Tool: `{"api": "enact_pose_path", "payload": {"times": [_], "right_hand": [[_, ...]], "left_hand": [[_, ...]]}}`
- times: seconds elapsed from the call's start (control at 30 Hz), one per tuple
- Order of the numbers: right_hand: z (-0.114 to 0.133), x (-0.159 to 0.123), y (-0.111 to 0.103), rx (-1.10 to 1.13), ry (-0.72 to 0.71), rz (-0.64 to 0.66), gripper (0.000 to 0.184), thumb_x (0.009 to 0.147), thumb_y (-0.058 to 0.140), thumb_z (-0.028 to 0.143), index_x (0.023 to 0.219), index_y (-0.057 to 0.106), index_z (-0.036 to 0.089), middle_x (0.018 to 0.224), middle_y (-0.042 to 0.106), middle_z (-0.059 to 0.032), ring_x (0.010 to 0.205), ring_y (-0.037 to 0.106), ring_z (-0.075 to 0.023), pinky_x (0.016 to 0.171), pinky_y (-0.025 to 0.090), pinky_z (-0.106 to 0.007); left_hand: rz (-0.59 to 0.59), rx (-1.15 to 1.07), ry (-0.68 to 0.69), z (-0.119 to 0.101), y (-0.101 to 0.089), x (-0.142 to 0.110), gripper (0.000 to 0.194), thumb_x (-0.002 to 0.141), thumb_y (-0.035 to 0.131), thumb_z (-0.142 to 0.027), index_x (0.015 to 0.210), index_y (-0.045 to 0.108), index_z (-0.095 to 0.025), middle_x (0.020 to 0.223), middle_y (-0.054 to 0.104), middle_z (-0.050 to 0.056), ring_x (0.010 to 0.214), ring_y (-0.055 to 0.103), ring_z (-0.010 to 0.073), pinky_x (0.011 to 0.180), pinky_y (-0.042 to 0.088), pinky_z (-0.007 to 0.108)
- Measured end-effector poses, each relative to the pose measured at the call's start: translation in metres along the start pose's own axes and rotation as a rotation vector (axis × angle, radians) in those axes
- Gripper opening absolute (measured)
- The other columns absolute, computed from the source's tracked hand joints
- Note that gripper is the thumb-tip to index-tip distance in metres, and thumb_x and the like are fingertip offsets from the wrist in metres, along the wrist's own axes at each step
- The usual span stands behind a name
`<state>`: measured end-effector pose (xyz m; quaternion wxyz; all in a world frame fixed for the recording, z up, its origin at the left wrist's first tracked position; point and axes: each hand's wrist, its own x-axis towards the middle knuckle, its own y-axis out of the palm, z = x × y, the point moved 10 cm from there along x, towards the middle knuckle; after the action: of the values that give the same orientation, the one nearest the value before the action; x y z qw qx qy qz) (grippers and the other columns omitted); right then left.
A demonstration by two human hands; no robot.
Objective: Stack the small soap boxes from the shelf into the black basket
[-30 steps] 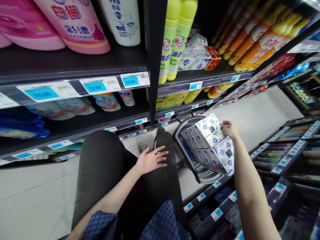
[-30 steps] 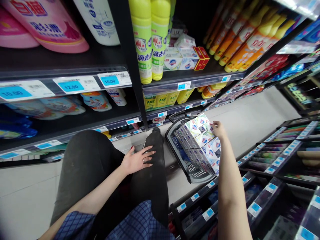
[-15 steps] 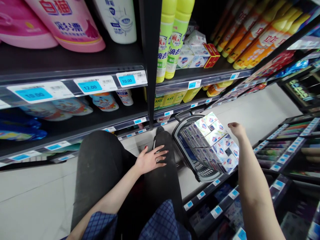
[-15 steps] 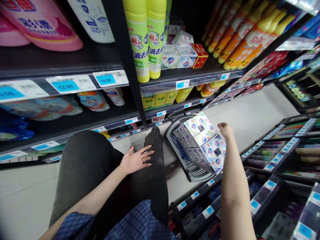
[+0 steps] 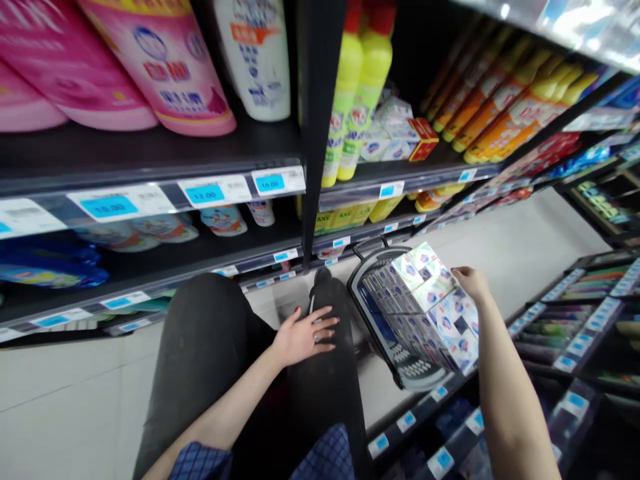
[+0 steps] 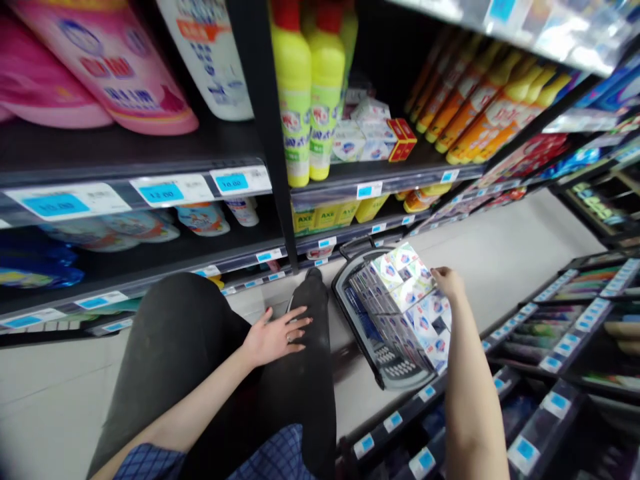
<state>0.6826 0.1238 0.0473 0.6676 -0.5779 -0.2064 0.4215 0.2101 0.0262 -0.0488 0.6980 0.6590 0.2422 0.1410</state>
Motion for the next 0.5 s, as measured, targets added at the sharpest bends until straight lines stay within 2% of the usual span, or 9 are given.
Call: {"api": "enact_pose_path", "payload": {"times": [0.1,0.23,0.33,0.43,0.5], "right_hand": [[0.05,-0.004,-0.021,0.072,-0.095,-0.101,0.029,0.082,0.049,0.042,0.095,0.065,0.021,0.105,0.072,-0.0148,0.107,0.068,-0.034,0.099,0.051,-0.048],[0.177,-0.015,-0.05,0.133,-0.501,-0.198,0.034,0.083,0.051,0.044,0.108,0.062,0.023,0.113,0.069,-0.0125,0.102,0.068,-0.0313,0.097,0.053,-0.047],[0.277,-0.021,-0.064,0.102,-0.759,-0.249,0.044,0.083,0.055,0.039,0.122,0.059,0.02,0.121,0.064,-0.0144,0.105,0.066,-0.031,0.098,0.052,-0.049],[0.36,-0.012,-0.069,0.013,-0.915,-0.293,0.06,0.08,0.059,0.027,0.138,0.048,0.014,0.134,0.055,-0.0183,0.123,0.057,-0.0338,0.106,0.046,-0.051],[0.402,0.003,-0.066,-0.069,-0.952,-0.287,0.074,0.076,0.062,0.019,0.145,0.04,0.009,0.142,0.049,-0.022,0.132,0.05,-0.0359,0.111,0.042,-0.051]], "left_hand": [[0.02,-0.004,-0.006,0.003,-0.001,0.003,0.063,0.097,0.042,-0.057,0.142,0.051,-0.014,0.136,0.059,0.017,0.106,0.064,0.0263,0.095,0.047,0.052],[0.034,-0.001,0.001,0.002,-0.003,0.008,0.064,0.098,0.037,-0.059,0.141,0.052,-0.014,0.134,0.061,0.017,0.106,0.064,0.0263,0.094,0.047,0.052],[0.01,0.004,0.004,0.002,-0.005,0.009,0.064,0.098,0.034,-0.059,0.139,0.055,-0.015,0.133,0.062,0.017,0.104,0.065,0.0266,0.092,0.047,0.051],[-0.009,-0.002,0.013,0.002,-0.007,0.009,0.063,0.098,0.033,-0.059,0.137,0.057,-0.016,0.132,0.062,0.017,0.104,0.065,0.0267,0.091,0.046,0.05],[-0.016,-0.008,0.024,0.001,-0.009,0.009,0.062,0.098,0.033,-0.059,0.136,0.059,-0.017,0.131,0.063,0.017,0.103,0.065,0.0263,0.09,0.046,0.05]]}}
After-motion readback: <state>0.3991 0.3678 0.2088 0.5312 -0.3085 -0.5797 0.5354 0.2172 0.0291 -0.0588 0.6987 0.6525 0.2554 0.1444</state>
